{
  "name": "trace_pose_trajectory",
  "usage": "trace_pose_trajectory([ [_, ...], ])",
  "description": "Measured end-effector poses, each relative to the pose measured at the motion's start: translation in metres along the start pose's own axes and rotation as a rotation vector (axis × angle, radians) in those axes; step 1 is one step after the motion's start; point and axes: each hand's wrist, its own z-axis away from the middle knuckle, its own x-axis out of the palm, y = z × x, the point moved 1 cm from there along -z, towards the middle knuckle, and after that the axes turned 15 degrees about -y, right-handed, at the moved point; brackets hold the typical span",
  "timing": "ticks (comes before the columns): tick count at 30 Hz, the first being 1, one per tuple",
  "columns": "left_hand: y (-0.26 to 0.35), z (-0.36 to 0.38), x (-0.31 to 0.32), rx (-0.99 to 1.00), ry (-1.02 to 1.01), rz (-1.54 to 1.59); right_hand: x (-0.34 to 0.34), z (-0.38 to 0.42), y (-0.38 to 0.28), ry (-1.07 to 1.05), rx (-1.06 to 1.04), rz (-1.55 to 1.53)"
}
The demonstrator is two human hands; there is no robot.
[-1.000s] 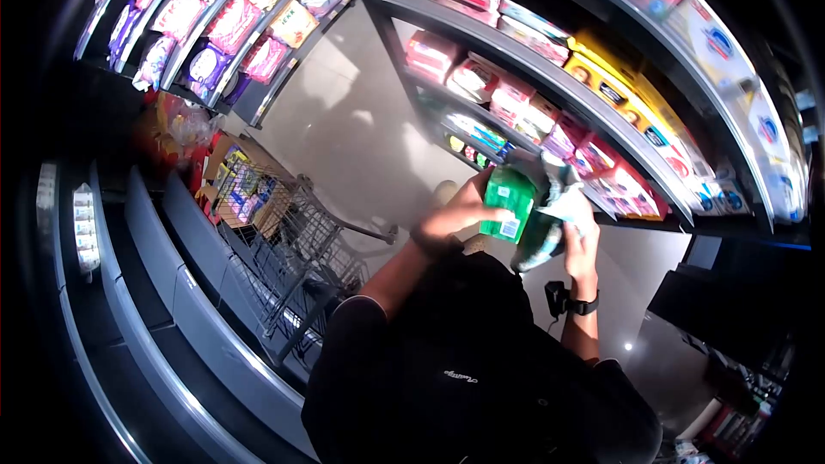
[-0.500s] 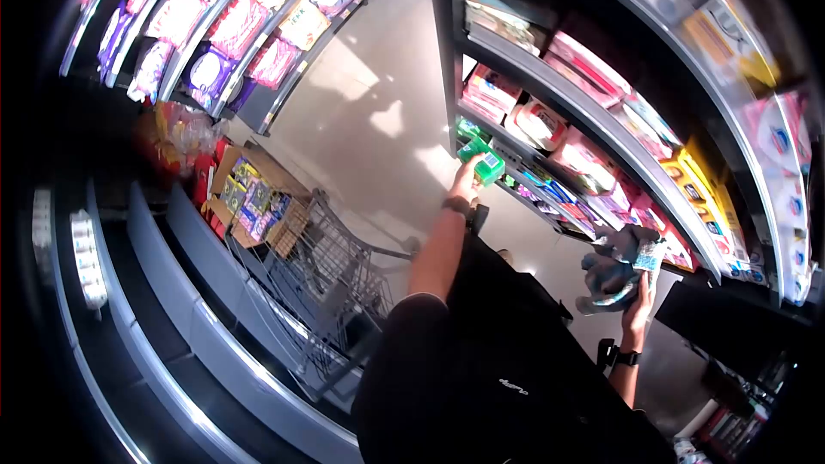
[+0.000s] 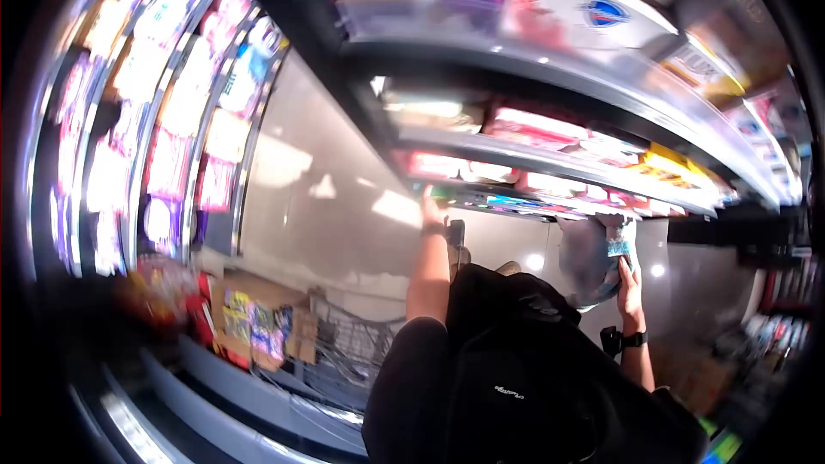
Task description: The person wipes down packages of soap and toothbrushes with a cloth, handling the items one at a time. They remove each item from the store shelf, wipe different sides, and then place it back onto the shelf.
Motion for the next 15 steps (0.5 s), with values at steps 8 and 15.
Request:
trace_pose_trajectory([
  [8,-0.019,-0.059,-0.036,-0.125,0.264,0.359,0.035,0.008,-0.045,-0.041,-0.119,-0.095],
  [15,-0.024,-0.060,-0.038,-0.108,0.198,0.018,0.010,0.009,-0.023,-0.006,-0.135,-0.180],
])
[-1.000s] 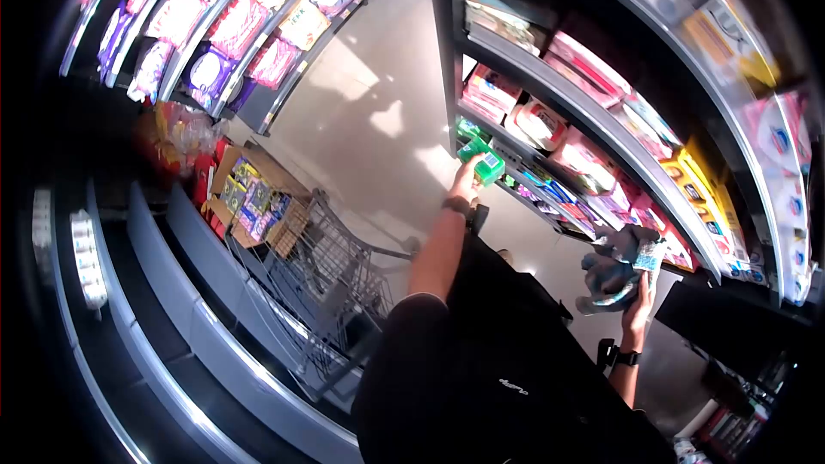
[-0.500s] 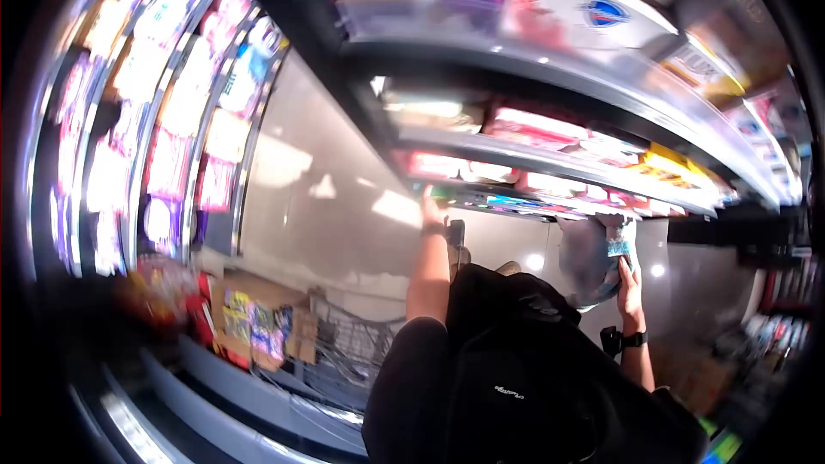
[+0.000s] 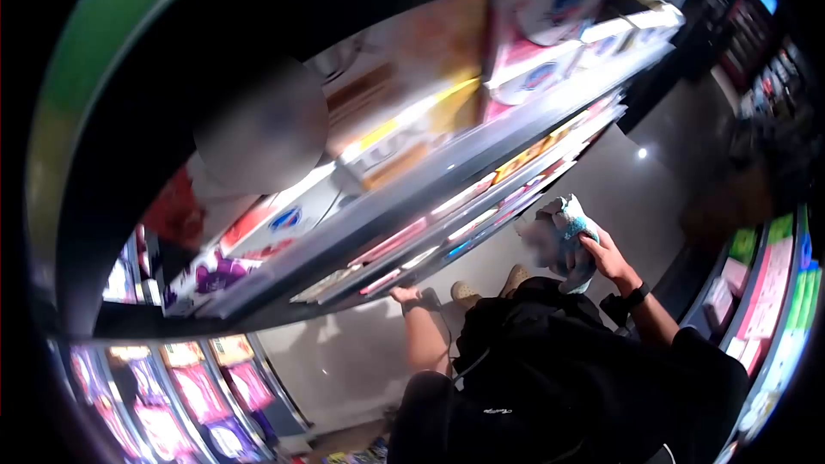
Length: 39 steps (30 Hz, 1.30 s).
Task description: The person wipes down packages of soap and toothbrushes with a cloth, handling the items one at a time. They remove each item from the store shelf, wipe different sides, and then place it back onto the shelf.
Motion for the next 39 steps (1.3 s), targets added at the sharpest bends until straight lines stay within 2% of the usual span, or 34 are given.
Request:
trace_pose_trajectory([
  [9,0.000,-0.027,-0.009,-0.038,0.085,-0.230,-0.006,0.008,0.008,0.067,-0.074,0.077],
  [21,0.014,-0.030,-0.026,-0.024,0.169,-0.424,-0.016,0.015,0.026,0.145,-0.050,0.084],
  [23,0.016,-0.030,-0.031,-0.033,0.179,-0.407,-0.018,0.016,0.025,0.142,-0.048,0.069],
  [25,0.023,-0.029,-0.034,-0.090,0.177,-0.247,-0.013,0.016,0.028,0.143,-0.069,0.022],
  [28,0.017,-0.013,-0.024,-0.047,0.212,-0.201,-0.018,0.018,0.033,0.168,-0.052,0.064],
  [31,0.013,-0.009,-0.013,-0.040,0.056,-0.168,-0.020,0.022,0.037,0.207,-0.050,0.108],
  [32,0.013,-0.009,-0.008,-0.034,0.078,-0.124,-0.018,0.024,0.040,0.214,-0.055,0.111],
  [35,0.008,-0.009,0.000,-0.030,-0.034,-0.134,-0.020,0.028,0.047,0.233,-0.043,0.109],
  [39,0.003,0.005,0.013,0.052,0.137,-0.191,-0.019,0.031,0.047,0.246,-0.026,-0.020],
])
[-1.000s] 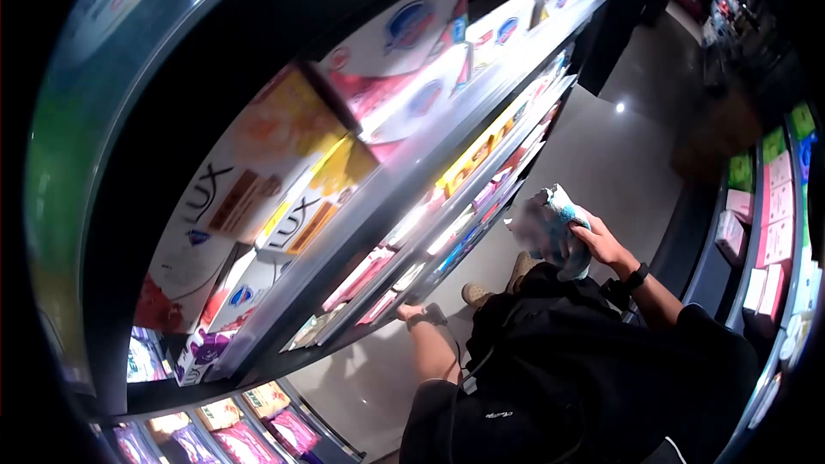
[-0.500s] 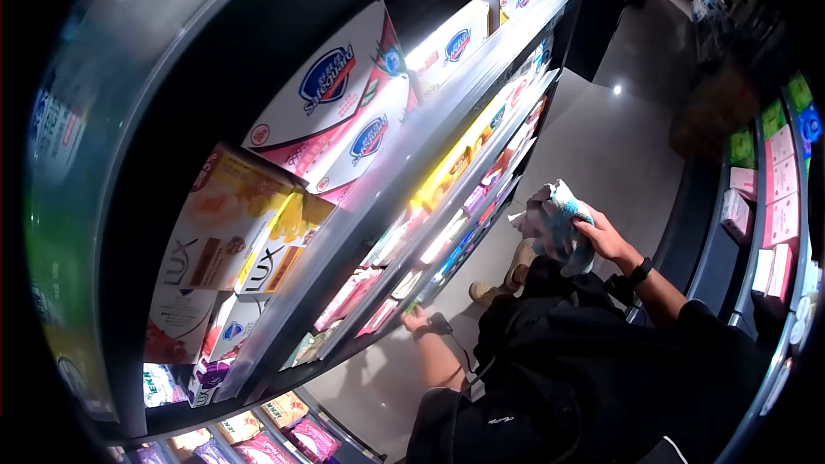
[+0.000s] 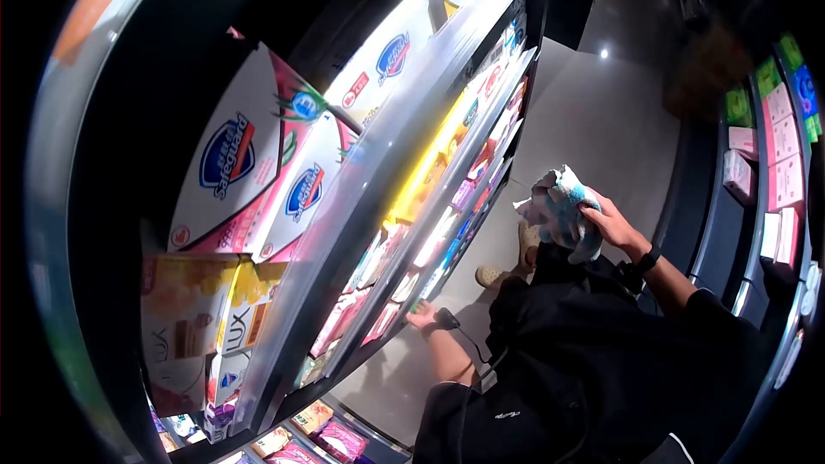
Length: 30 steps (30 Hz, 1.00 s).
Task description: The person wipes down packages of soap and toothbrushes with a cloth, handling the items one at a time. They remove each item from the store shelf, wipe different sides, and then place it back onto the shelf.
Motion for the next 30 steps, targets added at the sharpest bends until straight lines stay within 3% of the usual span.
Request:
trace_pose_trajectory([
  [4,0.004,0.014,0.000,-0.037,-0.026,-0.113,-0.001,-0.008,0.001,-0.017,-0.023,-0.003],
  [5,0.005,0.012,-0.005,-0.034,-0.117,-0.094,-0.002,-0.011,0.000,-0.031,-0.013,0.002],
  [16,-0.012,0.040,0.003,-0.052,-0.111,-0.311,-0.033,-0.042,0.000,-0.169,-0.048,-0.094],
  [21,-0.040,0.047,0.013,-0.026,-0.036,-0.317,-0.089,-0.054,-0.002,-0.193,-0.036,-0.119],
  [22,-0.053,0.051,0.019,0.018,0.110,-0.318,-0.105,-0.057,-0.003,-0.200,-0.057,-0.114],
  [25,-0.085,0.082,0.034,-0.075,-0.072,-0.450,-0.145,-0.064,-0.009,-0.211,-0.107,-0.036],
  [28,-0.145,0.114,0.076,-0.274,-0.307,-0.747,-0.198,-0.068,-0.011,-0.186,-0.128,0.029],
  [30,-0.185,0.151,0.132,-0.302,-0.451,-1.080,-0.225,-0.069,-0.013,-0.170,-0.143,-0.041],
])
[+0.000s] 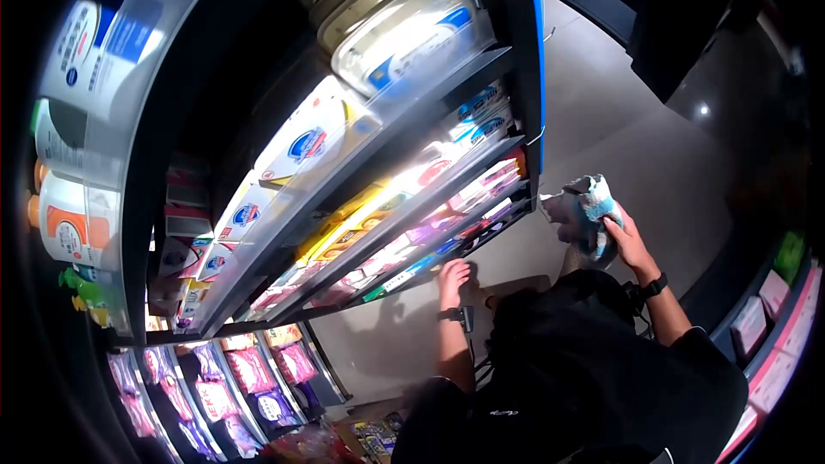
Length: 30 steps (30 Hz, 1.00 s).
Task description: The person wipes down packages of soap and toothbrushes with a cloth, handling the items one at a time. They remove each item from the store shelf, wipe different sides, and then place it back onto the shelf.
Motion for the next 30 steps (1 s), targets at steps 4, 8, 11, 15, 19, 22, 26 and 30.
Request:
trace_pose_trajectory([
  [4,0.065,0.022,0.123,0.475,-0.013,-0.723,-0.032,0.003,0.005,-0.045,0.051,-0.069],
  [8,0.170,0.083,0.221,0.819,0.055,-0.822,-0.054,-0.001,-0.006,-0.106,0.084,-0.067],
  [11,0.236,0.122,0.244,1.115,0.202,-0.916,-0.054,-0.006,-0.014,-0.128,0.079,-0.106],
  [15,0.301,0.143,0.261,1.273,0.539,-1.142,-0.052,-0.008,-0.015,-0.147,0.047,-0.102],
  [19,0.327,0.127,0.261,1.262,0.540,-1.160,-0.053,-0.001,-0.020,-0.107,0.030,-0.111],
  [22,0.331,0.114,0.262,1.088,0.612,-1.151,-0.055,0.008,-0.025,-0.019,-0.025,-0.139],
  [26,0.337,0.104,0.265,0.952,0.578,-1.238,-0.061,0.014,-0.025,0.057,-0.018,-0.160],
  [30,0.338,0.093,0.256,0.888,0.586,-1.174,-0.061,0.015,-0.021,0.082,-0.027,-0.161],
])
